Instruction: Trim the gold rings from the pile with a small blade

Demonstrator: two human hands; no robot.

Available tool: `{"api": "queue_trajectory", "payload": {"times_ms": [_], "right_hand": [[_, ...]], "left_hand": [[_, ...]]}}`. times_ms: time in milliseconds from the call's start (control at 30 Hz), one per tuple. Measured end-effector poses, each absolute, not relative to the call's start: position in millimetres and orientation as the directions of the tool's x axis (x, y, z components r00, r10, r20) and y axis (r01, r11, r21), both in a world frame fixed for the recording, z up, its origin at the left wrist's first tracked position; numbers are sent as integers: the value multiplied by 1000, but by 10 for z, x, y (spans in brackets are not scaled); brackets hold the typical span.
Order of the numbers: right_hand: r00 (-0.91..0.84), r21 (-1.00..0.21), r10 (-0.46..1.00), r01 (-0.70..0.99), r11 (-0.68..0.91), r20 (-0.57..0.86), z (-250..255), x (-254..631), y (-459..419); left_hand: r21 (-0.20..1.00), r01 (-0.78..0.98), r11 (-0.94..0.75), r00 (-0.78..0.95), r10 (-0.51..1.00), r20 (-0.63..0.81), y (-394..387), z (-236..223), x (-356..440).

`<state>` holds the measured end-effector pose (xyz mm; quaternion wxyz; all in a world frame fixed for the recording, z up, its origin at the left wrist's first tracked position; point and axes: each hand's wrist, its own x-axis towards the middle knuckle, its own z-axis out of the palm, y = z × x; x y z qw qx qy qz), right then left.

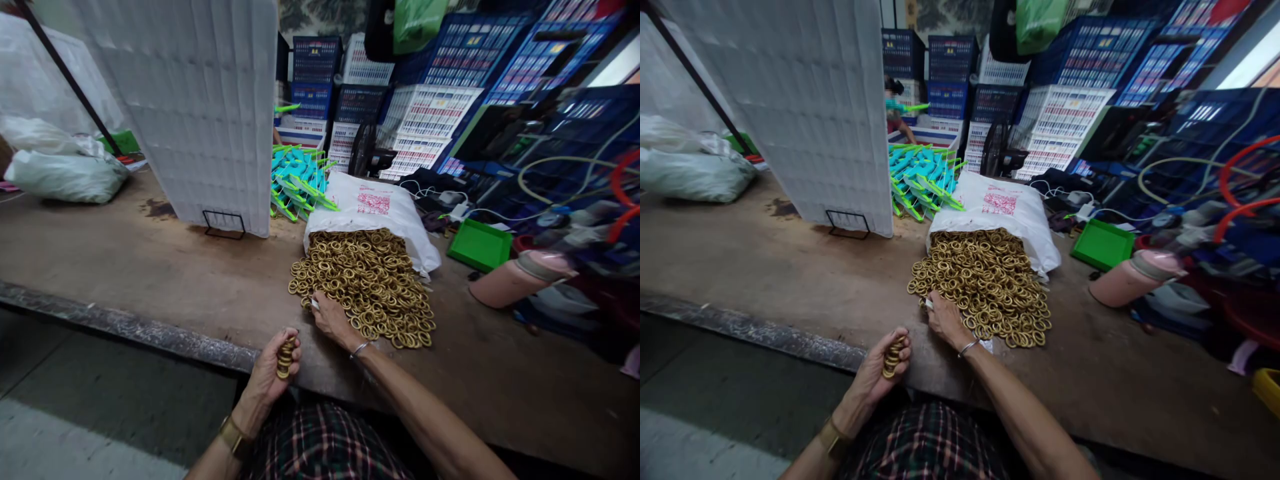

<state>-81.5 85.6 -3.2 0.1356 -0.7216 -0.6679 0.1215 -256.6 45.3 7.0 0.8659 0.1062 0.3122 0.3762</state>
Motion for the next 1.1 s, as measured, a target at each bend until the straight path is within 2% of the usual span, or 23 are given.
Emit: {"api": "queue_trajectory", "payload": {"times_ms": [133, 333, 467, 633, 800, 1000, 1100], "right_hand": [[38, -474, 996, 881, 3, 77, -110, -703, 671], [53, -519, 995, 855, -3, 82, -95, -619, 519], [24, -573, 992, 818, 52, 123, -48, -609, 484], [-10, -629, 981, 766, 133, 196, -10, -630, 405], [-19, -696, 974, 696, 176, 227, -21, -692, 353], [46, -818, 991, 570, 79, 127, 4, -723, 357], [77, -861, 997, 506, -54, -17, 45, -715, 359]], "left_hand": [[389, -603, 697, 508, 710, -487, 467, 44, -2519], [598, -466, 652, 455, 756, -470, 485, 105, -2384], [715, -345, 609, 423, 780, -460, 531, 158, -2277], [784, -212, 584, 414, 780, -469, 581, 155, -2163], [809, -158, 566, 423, 779, -463, 599, 140, -2100], [856, -60, 514, 385, 803, -455, 573, 139, -2091], [946, 40, 321, 327, 891, -316, 543, 136, -2096]]}}
